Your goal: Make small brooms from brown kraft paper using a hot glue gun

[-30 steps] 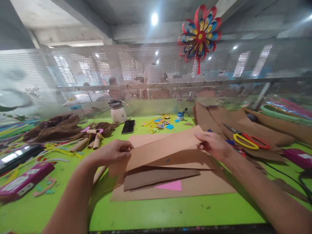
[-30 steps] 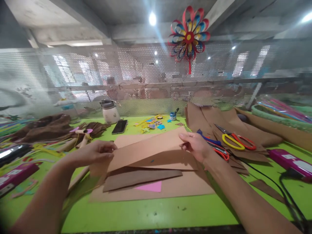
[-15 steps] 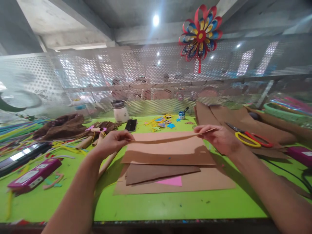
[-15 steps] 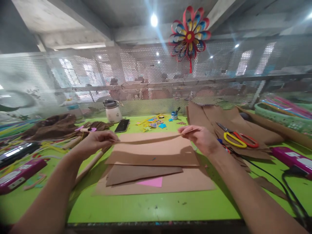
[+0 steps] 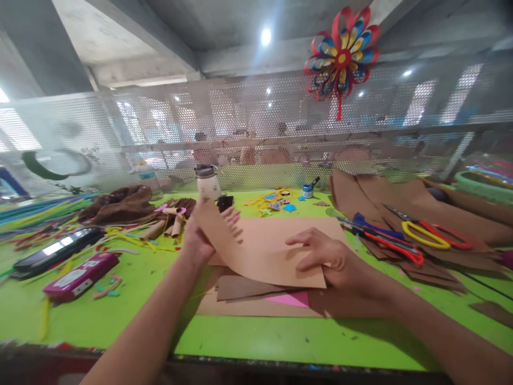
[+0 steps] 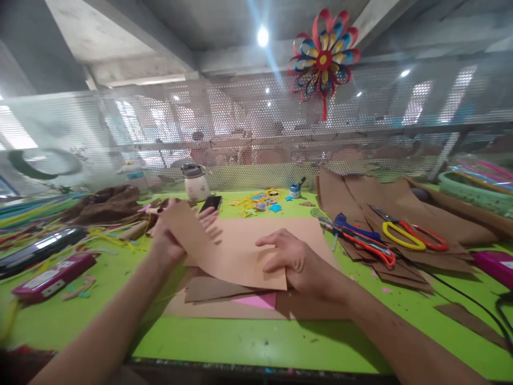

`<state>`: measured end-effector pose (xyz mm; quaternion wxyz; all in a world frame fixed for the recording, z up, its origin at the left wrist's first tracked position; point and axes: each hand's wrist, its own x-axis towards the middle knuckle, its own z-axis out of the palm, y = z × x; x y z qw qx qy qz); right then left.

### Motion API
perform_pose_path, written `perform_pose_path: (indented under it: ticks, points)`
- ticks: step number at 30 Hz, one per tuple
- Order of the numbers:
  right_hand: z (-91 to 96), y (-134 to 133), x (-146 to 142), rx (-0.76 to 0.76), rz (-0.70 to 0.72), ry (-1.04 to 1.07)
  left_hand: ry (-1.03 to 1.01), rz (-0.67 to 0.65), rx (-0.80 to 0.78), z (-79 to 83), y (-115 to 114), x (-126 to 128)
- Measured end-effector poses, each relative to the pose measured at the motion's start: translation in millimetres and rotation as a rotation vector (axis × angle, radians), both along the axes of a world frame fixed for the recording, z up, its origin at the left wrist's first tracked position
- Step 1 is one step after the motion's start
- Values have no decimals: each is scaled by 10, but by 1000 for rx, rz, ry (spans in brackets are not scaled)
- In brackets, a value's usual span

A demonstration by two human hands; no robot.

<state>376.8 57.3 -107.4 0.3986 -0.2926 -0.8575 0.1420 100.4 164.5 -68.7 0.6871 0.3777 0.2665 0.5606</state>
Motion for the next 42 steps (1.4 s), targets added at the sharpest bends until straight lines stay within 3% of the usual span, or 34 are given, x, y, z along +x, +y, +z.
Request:
perform_pose_path:
  ticks: [3, 6, 11, 16, 23, 27, 30, 34, 38, 42]
  points:
    - [-51, -3, -40, 73, -44, -34, 64, -122, -9, -86, -50, 95]
    - [-48, -5, -11, 94, -81, -7, 144, -114, 48, -155, -14, 110]
    - [-42, 3, 28, -14, -140, 43, 271, -175, -117, -286, 111, 142]
    - [-86, 58, 34, -105, -200, 103, 263, -233, -99, -422, 82, 259]
    - [-43, -9, -111, -88, -194, 114, 217, -99, -217, -259, -100, 283]
    - [-31, -103, -233, -100, -243, 71, 155, -73, -178, -194, -263, 372]
    - [-39, -120, -272, -139, -307, 134, 180, -167, -91, -219, -420, 433]
    - [-6, -102, -307, -401, -289, 340, 371, -407, 62, -227, -582, 475]
    - [38, -76, -371, -621, -165, 619, 405, -588, -38, -198, -635, 533]
    - [27, -51, -420, -653, -171, 717, 280, -626, -137, -259, -661, 624]
